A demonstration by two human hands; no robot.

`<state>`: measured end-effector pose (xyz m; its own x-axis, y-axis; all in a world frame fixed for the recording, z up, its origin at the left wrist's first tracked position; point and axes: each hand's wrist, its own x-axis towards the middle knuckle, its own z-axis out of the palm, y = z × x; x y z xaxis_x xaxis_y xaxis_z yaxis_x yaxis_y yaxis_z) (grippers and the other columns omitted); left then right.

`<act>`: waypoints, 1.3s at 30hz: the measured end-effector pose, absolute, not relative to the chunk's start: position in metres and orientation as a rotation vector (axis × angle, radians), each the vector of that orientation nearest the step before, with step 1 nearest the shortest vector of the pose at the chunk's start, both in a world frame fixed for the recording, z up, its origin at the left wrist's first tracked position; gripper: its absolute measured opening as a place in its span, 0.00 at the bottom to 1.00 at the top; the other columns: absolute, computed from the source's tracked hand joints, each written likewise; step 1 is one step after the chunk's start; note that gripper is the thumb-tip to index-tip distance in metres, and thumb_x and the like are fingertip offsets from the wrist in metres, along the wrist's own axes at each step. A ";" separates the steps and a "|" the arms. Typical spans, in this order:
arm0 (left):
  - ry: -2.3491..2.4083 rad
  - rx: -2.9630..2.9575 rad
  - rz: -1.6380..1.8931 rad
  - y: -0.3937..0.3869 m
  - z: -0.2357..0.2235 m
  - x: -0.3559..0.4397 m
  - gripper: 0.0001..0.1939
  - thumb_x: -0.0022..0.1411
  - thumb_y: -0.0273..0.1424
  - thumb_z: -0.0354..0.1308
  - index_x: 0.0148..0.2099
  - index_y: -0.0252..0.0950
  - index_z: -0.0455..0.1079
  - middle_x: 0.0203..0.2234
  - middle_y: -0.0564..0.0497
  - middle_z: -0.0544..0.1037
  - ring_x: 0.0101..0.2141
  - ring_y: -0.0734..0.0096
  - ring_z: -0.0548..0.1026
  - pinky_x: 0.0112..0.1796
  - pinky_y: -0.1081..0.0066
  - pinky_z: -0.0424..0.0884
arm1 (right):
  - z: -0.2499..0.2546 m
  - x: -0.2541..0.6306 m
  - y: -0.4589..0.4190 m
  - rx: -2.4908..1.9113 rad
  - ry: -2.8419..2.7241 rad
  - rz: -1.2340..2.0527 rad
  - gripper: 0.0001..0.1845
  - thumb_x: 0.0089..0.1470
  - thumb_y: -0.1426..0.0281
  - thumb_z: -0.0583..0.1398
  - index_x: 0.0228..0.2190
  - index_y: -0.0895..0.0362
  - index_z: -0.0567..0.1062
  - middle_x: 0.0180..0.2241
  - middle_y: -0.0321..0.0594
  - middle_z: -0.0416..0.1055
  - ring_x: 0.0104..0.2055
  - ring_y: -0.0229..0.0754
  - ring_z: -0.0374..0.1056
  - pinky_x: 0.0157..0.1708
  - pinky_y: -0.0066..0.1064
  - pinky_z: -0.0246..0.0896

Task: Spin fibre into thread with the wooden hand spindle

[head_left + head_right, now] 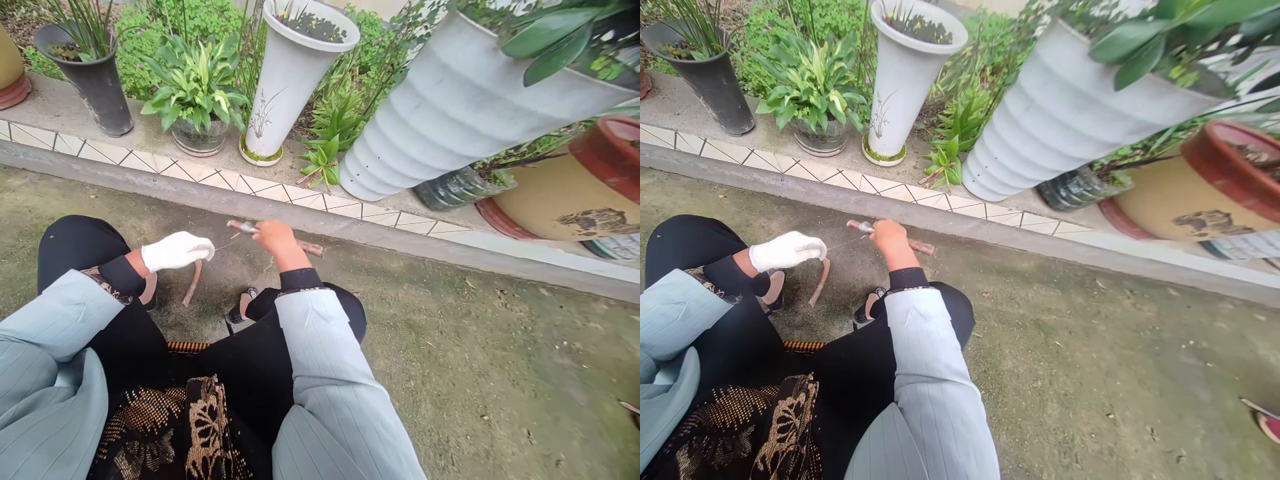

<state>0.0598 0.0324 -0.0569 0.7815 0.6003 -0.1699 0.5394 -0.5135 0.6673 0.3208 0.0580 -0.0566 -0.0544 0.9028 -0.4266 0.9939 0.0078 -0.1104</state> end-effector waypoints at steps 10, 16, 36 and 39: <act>1.182 2.001 0.458 0.067 -0.075 0.057 0.13 0.61 0.33 0.47 0.34 0.32 0.71 0.30 0.51 0.75 0.31 0.71 0.68 0.37 0.73 0.62 | -0.027 0.286 0.023 0.754 2.284 -1.724 0.09 0.48 0.68 0.60 0.33 0.57 0.77 0.25 0.30 0.65 0.28 0.33 0.57 0.31 0.26 0.50; 0.948 1.894 0.221 0.053 -0.085 0.072 0.14 0.61 0.36 0.50 0.32 0.32 0.72 0.24 0.52 0.73 0.25 0.73 0.66 0.30 0.75 0.61 | -0.017 0.327 0.037 2.031 2.533 -1.198 0.14 0.53 0.62 0.58 0.35 0.58 0.77 0.25 0.34 0.67 0.28 0.37 0.59 0.31 0.28 0.49; 0.739 1.436 0.401 0.041 -0.074 0.080 0.20 0.63 0.47 0.53 0.36 0.32 0.68 0.13 0.59 0.58 0.15 0.80 0.55 0.20 0.77 0.54 | -0.032 0.320 0.042 2.074 2.375 -2.072 0.09 0.52 0.66 0.57 0.28 0.59 0.71 0.23 0.34 0.65 0.21 0.30 0.55 0.23 0.24 0.51; 0.698 1.574 0.338 0.039 -0.076 0.082 0.20 0.62 0.46 0.54 0.36 0.31 0.70 0.21 0.53 0.69 0.19 0.79 0.60 0.22 0.76 0.57 | -0.042 0.317 0.047 2.245 2.381 -1.802 0.09 0.54 0.66 0.56 0.30 0.59 0.73 0.24 0.35 0.66 0.22 0.32 0.57 0.24 0.26 0.52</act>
<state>0.0817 0.0391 -0.0762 0.7689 0.6114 -0.1871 0.2332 0.0044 0.9724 0.3171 0.0466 -0.0420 -0.1685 0.9703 -0.1735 0.4303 -0.0859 -0.8986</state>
